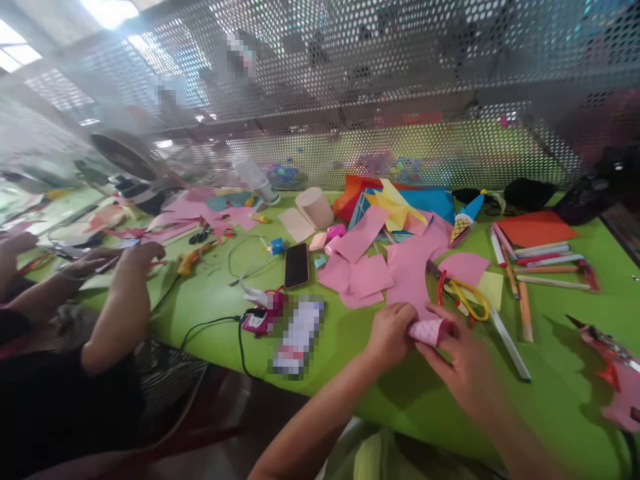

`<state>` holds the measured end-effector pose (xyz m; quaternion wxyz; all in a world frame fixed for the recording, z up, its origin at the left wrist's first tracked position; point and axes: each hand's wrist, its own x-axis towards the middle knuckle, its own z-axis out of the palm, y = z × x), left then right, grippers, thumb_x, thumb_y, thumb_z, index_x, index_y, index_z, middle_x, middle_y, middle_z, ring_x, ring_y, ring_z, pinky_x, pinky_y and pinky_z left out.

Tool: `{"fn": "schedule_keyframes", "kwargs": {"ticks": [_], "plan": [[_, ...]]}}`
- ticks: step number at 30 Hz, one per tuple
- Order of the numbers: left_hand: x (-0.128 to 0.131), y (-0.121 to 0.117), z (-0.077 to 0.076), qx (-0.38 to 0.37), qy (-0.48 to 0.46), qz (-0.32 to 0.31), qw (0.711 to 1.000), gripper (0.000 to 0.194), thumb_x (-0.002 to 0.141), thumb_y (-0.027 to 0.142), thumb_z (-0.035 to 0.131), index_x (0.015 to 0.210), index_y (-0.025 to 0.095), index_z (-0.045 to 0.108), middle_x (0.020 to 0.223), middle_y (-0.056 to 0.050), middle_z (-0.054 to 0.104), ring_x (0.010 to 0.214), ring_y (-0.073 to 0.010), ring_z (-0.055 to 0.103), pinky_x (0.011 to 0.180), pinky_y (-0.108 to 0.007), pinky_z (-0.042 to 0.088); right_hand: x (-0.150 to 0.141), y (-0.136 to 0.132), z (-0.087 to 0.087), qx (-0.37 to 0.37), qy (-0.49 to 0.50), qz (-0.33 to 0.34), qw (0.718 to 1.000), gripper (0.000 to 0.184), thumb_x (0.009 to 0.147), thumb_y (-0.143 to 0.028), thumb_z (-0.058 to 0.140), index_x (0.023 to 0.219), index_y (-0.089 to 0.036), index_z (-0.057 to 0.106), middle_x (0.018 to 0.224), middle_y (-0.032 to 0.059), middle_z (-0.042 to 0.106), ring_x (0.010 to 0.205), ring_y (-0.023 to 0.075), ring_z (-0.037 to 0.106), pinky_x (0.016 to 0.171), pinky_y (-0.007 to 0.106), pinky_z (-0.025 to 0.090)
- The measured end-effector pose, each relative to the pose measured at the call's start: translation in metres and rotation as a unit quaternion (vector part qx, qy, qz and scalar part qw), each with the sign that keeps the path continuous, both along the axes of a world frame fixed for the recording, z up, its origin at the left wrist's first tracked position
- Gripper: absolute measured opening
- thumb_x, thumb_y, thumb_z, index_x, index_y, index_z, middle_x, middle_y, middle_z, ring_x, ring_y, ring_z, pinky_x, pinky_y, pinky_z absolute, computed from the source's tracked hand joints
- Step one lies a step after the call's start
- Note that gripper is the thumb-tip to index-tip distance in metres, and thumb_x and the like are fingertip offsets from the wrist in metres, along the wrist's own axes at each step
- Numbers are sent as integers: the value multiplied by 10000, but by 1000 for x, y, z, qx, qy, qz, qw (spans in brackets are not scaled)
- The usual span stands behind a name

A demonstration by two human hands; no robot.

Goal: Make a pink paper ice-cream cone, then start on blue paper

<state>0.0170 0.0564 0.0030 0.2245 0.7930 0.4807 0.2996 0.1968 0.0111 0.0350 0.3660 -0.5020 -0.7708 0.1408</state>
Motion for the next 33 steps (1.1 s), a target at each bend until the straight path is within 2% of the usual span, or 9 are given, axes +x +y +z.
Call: {"fn": "schedule_keyframes", "kwargs": {"ticks": [3,6,10,13,18,22,25,29,33], "plan": [[0,1,-2,2,11,-4,1000,215,623,149,613,811,220,534,773,-27,623,700,-195,545,672,-310,365,4,2,0,-18,4,8,1000,217,1004,-347,618,1122,-232,760,1522,144,601,1186,290,725,957,439,629],[0,2,-1,-5,31,-25,999,232,620,155,630,830,220,556,783,-35,643,728,-209,580,696,-320,393,8,4,-2,-18,-1,28,999,220,1009,-363,610,1136,-248,748,1451,135,658,1181,299,729,924,456,640],[-1,2,6,-29,50,-39,998,199,700,169,649,884,220,593,853,-57,696,805,-229,635,754,-325,435,8,6,-7,-21,8,41,999,274,1001,-396,625,1232,-291,728,1381,125,697,1196,329,718,951,524,635],[-1,1,11,-31,45,-44,998,178,758,195,671,928,219,623,920,-66,731,860,-241,666,794,-328,455,6,6,-9,-11,21,48,999,264,995,-400,628,1215,-312,744,1345,118,709,1175,344,722,941,557,637],[0,-1,13,-23,40,-43,998,243,813,251,692,1053,217,673,964,-70,768,867,-252,699,778,-326,474,5,7,-10,14,21,33,999,230,978,-422,650,1123,-306,786,1218,95,755,1032,308,763,836,474,664],[1,-2,12,-19,53,-26,998,331,822,266,676,1150,224,680,986,-76,782,853,-257,711,746,-328,489,4,8,-14,27,24,-11,999,245,964,-448,664,1097,-291,798,1169,95,752,992,300,756,852,462,644],[1,-3,12,-21,44,-19,999,354,840,276,663,1192,240,681,984,-70,788,867,-257,719,754,-327,499,5,10,-22,10,52,-5,999,259,947,-458,685,1098,-282,799,1137,84,749,1006,293,742,899,467,629],[1,-2,14,-38,30,-6,999,301,872,368,680,1148,248,693,938,-61,785,840,-259,717,725,-327,487,12,15,-30,-27,115,-8,993,242,944,-444,707,1095,-285,807,1173,72,758,1098,297,712,1039,527,566],[0,-2,17,-47,6,11,999,276,867,429,712,1079,254,693,899,-43,767,819,-243,694,689,-304,449,18,16,-30,-56,163,-32,984,241,941,-451,709,1082,-287,813,1163,67,768,1114,314,710,1058,558,549]]}}
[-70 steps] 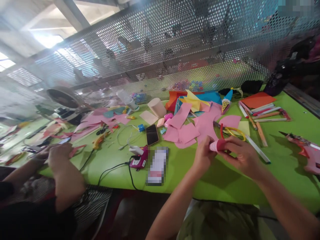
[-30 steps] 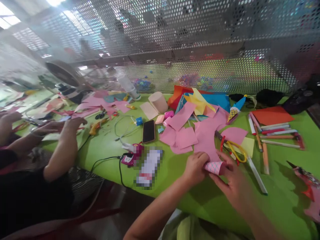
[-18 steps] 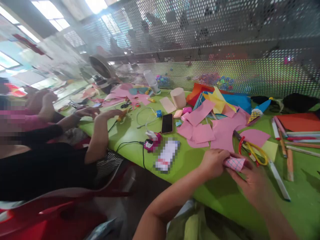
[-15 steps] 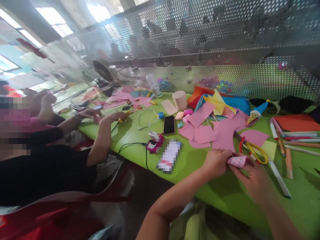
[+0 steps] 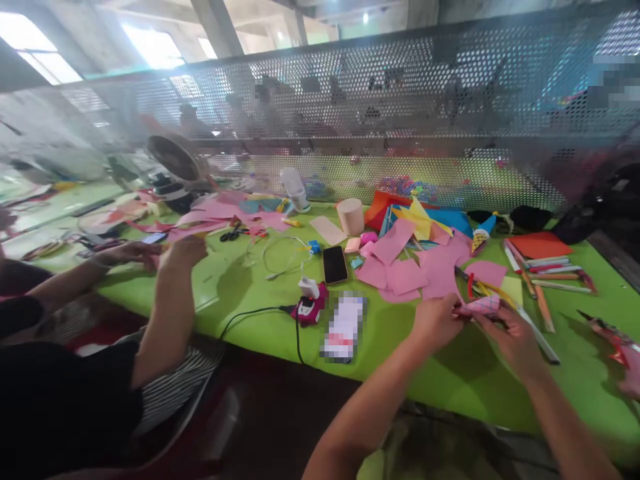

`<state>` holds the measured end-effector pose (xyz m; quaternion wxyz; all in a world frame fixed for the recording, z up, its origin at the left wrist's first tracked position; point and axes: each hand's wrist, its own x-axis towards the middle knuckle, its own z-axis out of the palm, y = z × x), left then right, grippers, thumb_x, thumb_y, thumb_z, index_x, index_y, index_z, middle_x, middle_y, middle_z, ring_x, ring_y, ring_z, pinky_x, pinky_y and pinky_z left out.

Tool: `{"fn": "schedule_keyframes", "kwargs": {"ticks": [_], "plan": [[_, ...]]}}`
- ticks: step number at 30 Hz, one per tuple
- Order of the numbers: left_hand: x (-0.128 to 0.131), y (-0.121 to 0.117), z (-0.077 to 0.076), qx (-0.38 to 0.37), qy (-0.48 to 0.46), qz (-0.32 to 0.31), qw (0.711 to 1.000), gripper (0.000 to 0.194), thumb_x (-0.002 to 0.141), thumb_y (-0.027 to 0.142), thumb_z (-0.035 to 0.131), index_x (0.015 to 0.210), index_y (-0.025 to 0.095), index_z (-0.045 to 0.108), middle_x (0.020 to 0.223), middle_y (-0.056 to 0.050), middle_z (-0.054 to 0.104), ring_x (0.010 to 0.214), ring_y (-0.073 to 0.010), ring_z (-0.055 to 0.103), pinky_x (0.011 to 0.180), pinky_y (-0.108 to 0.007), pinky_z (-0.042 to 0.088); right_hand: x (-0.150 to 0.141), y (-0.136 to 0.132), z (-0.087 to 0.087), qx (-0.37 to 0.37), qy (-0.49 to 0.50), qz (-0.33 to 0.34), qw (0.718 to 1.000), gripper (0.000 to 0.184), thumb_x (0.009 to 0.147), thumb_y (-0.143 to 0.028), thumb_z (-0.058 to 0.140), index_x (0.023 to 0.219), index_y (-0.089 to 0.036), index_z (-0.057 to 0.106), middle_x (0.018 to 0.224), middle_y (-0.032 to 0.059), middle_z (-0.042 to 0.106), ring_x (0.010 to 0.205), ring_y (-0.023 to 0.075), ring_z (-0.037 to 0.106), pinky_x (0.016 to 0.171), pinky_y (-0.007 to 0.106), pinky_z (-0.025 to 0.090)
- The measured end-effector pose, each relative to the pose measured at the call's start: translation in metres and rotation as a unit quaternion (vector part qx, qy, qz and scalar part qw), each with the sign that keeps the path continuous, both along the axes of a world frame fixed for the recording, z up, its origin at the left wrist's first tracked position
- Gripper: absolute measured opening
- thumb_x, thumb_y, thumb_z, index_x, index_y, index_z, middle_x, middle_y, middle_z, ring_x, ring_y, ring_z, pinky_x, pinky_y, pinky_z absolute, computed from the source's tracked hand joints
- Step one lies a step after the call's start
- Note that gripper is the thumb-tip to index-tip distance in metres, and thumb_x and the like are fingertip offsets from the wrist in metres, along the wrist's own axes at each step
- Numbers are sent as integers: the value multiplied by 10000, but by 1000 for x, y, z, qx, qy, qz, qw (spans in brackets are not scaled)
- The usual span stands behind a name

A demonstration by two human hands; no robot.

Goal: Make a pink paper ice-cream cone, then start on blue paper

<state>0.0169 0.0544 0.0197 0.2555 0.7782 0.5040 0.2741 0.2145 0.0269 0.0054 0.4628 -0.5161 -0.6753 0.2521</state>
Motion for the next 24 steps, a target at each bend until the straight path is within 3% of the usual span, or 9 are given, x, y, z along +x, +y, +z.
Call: {"fn": "schedule_keyframes", "kwargs": {"ticks": [3,7,11,14,16,19,22,24], "plan": [[-3,-1,6,-16,-52,-51,997,331,868,526,721,1011,230,681,847,-26,732,755,-204,648,641,-277,404,4,0,2,-17,43,-23,999,240,928,-447,724,1061,-265,808,1131,71,773,1059,308,726,1020,544,575],[-6,-1,13,-69,-136,-113,982,402,1022,557,500,982,202,684,829,-20,698,762,-177,623,660,-261,400,10,0,3,-40,107,-20,993,238,901,-408,764,1086,-260,786,1097,63,790,976,281,750,952,490,623],[-5,2,11,-108,-188,-111,970,371,1031,496,497,980,191,703,837,-19,688,789,-174,611,688,-260,409,9,-3,7,-46,145,-17,988,228,903,-391,766,1095,-267,770,1056,53,799,946,266,757,912,451,644],[-6,6,7,-137,-272,-69,950,340,1007,474,547,963,176,703,749,6,601,707,-147,536,644,-250,382,10,-2,14,-20,151,-42,987,353,921,-417,739,1242,-275,708,1104,73,782,906,247,747,814,408,655],[-10,10,6,-148,-373,2,916,373,1011,505,536,976,166,687,685,31,493,637,-127,454,590,-239,346,15,2,19,6,107,-73,992,463,933,-454,709,1359,-286,638,1254,96,741,898,232,739,781,393,648],[-21,17,8,-113,-531,145,827,437,1015,580,511,1025,168,657,666,56,395,584,-107,376,548,-224,325,24,10,22,33,-63,-111,991,465,960,-482,657,1383,-294,630,1344,101,706,960,242,738,860,430,628],[-33,28,9,-101,-616,249,740,501,962,659,558,1087,180,638,651,77,377,537,-93,346,528,-209,344,30,19,18,63,-252,-82,962,367,1008,-414,585,1330,-280,700,1304,104,737,1174,298,697,1029,519,557],[-39,34,6,-133,-641,275,704,553,913,706,593,1112,191,619,645,88,388,511,-83,348,519,-198,356,30,23,12,76,-338,-55,937,340,1016,-378,571,1294,-277,739,1350,113,716,1261,310,655,1070,539,528]]}}
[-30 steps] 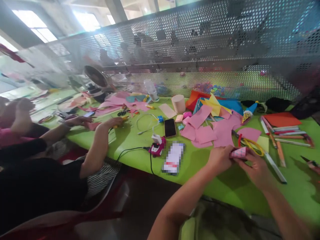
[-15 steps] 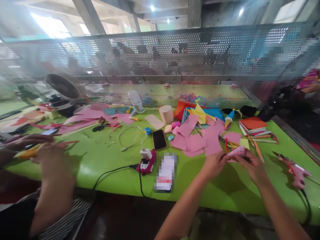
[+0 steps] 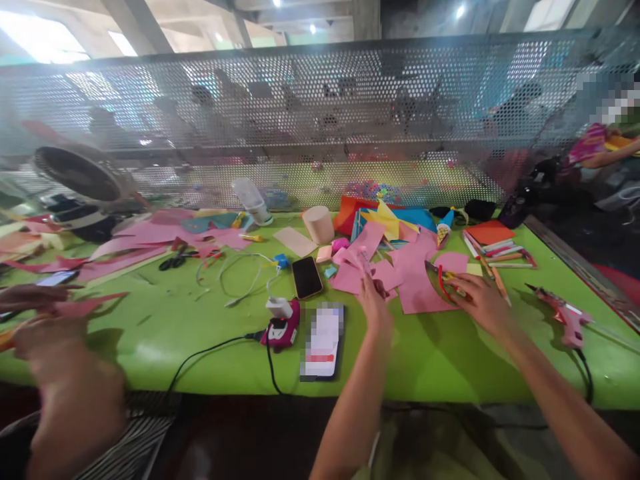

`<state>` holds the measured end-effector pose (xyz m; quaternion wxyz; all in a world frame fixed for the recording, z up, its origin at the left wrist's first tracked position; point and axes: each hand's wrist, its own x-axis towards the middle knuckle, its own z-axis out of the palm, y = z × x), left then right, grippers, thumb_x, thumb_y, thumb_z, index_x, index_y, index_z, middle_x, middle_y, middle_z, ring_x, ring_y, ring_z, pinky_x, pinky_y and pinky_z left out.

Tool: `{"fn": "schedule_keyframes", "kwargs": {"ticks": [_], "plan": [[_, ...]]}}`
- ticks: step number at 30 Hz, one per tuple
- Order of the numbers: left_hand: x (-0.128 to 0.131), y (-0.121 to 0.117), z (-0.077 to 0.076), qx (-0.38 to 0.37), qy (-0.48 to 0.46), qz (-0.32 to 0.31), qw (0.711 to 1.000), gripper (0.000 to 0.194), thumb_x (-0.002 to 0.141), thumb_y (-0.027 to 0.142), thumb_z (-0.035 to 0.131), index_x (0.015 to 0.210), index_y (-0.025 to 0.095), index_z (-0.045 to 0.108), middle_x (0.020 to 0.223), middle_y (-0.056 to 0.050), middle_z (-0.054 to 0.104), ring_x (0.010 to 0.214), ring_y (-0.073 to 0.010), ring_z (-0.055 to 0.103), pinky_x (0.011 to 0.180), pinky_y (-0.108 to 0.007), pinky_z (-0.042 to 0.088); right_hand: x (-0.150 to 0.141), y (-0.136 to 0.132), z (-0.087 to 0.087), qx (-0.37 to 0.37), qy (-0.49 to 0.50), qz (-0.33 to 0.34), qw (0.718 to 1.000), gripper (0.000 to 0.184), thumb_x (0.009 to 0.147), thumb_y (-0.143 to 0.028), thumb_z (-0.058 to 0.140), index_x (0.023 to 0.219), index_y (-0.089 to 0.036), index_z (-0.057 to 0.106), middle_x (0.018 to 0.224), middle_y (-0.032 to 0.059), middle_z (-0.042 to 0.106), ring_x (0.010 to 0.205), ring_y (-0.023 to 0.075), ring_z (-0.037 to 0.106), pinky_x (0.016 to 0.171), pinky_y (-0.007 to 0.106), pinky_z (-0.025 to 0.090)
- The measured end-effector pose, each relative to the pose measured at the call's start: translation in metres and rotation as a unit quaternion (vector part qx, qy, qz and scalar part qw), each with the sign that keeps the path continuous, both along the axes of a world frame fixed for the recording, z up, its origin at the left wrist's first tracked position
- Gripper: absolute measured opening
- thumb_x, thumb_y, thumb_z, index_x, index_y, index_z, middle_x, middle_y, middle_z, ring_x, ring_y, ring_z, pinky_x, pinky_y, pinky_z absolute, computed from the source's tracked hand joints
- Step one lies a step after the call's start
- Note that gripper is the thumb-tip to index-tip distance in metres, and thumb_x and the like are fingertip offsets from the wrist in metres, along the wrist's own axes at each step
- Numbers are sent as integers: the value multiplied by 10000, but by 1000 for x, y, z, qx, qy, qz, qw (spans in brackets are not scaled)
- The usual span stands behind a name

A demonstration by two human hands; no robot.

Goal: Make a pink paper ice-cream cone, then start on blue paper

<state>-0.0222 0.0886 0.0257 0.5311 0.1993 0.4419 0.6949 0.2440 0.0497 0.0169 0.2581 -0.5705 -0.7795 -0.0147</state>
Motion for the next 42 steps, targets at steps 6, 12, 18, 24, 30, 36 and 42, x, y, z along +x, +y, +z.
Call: {"fn": "schedule_keyframes", "kwargs": {"ticks": [6,12,18,24,30,36,42], "plan": [[-4,7,-8,-27,-60,1,998,558,870,698,656,1116,205,567,731,64,531,512,-61,412,524,-187,377,1,8,-21,-20,-75,-26,997,373,1018,-448,567,1305,-294,749,1436,110,664,1256,340,635,1036,549,528],[-6,10,-8,-43,-119,8,992,447,921,580,669,1137,211,539,745,48,598,492,-65,399,508,-193,353,15,12,-19,-20,-99,-129,987,461,1034,-460,505,1388,-233,693,1368,175,702,1156,385,657,1028,637,480],[-3,7,-10,-43,-183,-49,981,300,1024,475,558,1155,214,492,876,-43,752,471,-77,413,518,-215,385,-7,13,-3,19,-118,-112,986,540,1030,-422,503,1526,-214,551,1475,208,625,1248,423,611,988,605,513],[9,-1,-11,-37,-196,-141,970,369,987,503,602,1140,174,536,949,-115,797,482,-80,460,513,-217,397,-54,28,-28,-47,-181,102,977,474,1062,-423,461,1513,-317,558,1561,50,607,1368,301,578,1085,510,481],[17,-9,-4,-54,-110,-205,971,549,866,510,704,1269,155,589,869,-70,776,474,-78,462,519,-223,401,-50,57,-25,-43,-189,-9,981,498,1059,-419,426,1480,-208,589,1469,184,654,1288,401,599,1045,597,448],[24,-16,-2,-21,-87,-209,974,527,826,527,742,1184,147,672,758,-10,688,517,-69,475,529,-206,355,-68,69,-18,-76,-159,41,983,493,1030,-375,491,1474,-194,605,1507,193,622,1320,394,595,1045,551,480],[25,-18,2,1,-73,-195,978,393,824,474,735,1038,147,698,692,1,642,565,-87,512,537,-199,326,-113,74,-7,-107,-106,165,975,401,914,-211,613,1295,-225,736,1434,129,696,1311,291,633,1103,433,490]]}}
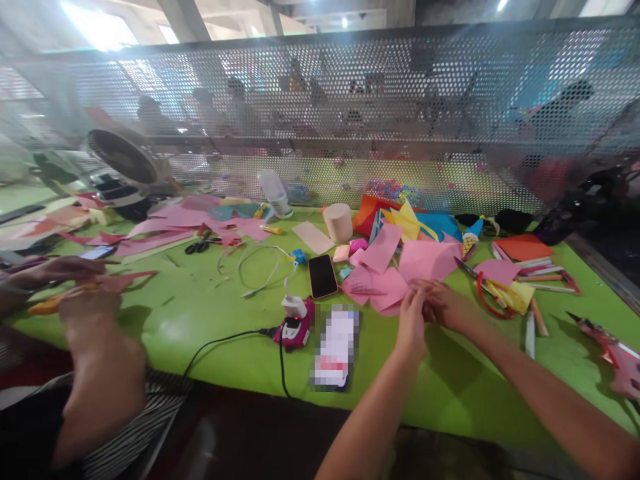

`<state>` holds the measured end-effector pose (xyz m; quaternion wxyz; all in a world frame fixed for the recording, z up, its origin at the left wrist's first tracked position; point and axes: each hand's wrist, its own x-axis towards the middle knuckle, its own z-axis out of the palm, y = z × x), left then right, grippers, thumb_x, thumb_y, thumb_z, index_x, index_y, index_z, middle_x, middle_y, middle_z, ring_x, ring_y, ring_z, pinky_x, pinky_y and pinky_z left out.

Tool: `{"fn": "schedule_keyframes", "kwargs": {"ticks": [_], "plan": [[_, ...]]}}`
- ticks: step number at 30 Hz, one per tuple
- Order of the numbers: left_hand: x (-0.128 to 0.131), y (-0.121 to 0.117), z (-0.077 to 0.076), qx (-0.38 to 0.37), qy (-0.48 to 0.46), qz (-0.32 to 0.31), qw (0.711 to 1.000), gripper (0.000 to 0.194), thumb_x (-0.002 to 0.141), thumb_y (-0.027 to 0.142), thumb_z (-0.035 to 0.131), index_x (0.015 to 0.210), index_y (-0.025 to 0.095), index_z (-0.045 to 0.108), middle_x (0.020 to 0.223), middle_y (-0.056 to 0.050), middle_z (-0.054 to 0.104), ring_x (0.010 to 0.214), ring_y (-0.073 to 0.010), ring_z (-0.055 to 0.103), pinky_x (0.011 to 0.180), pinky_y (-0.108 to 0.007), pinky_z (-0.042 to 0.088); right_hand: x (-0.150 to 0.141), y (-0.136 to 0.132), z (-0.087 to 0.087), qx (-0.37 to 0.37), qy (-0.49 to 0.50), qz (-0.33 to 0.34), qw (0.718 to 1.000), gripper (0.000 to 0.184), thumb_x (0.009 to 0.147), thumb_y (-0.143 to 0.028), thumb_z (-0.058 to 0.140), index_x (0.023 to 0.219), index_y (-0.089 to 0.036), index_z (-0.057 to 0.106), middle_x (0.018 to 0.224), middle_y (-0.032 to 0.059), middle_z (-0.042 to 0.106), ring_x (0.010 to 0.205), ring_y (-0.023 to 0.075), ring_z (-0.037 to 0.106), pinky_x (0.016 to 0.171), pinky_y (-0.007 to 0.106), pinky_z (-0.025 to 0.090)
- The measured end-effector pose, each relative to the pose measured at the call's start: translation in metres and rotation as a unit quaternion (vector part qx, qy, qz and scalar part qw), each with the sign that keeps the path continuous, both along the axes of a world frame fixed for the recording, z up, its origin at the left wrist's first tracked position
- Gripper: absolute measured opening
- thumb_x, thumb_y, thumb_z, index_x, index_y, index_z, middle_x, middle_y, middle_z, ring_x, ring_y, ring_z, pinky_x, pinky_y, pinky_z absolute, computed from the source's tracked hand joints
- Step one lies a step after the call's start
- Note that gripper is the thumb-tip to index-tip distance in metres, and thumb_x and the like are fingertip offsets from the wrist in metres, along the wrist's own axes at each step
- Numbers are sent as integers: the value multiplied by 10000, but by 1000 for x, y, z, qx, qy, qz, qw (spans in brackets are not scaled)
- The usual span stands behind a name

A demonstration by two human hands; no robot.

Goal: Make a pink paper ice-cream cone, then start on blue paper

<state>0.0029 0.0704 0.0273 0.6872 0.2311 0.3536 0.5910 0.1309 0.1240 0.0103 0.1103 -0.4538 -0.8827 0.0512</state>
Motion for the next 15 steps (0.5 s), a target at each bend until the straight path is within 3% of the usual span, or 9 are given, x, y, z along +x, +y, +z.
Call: {"fn": "schedule_keyframes", "kwargs": {"ticks": [4,8,12,15], "plan": [[-4,-2,4,10,15,28,999,337,856,474,707,993,168,670,739,-5,667,571,-93,520,550,-209,366,-2,9,10,-12,42,18,999,405,942,-201,572,1316,-257,718,1320,72,763,1136,219,715,987,325,548],[-5,-2,3,31,57,20,998,285,901,431,661,1028,178,681,915,-46,723,779,-142,661,724,-247,484,24,23,6,21,69,-85,994,412,963,-281,568,1348,-186,680,1338,160,739,1194,313,683,1018,439,518],[-7,-1,0,93,182,23,979,221,930,349,610,1066,196,695,1130,-81,739,1109,-216,666,992,-327,498,47,34,-7,35,85,-152,984,380,946,-367,621,1270,-194,720,1298,160,761,1195,341,675,1042,460,471],[-11,1,0,128,320,-9,938,278,936,298,586,1188,227,681,1281,-85,720,1232,-251,639,1101,-403,472,54,39,-14,33,115,-174,978,224,958,-319,588,1044,-240,780,1093,109,820,1056,293,712,980,403,469]]}}
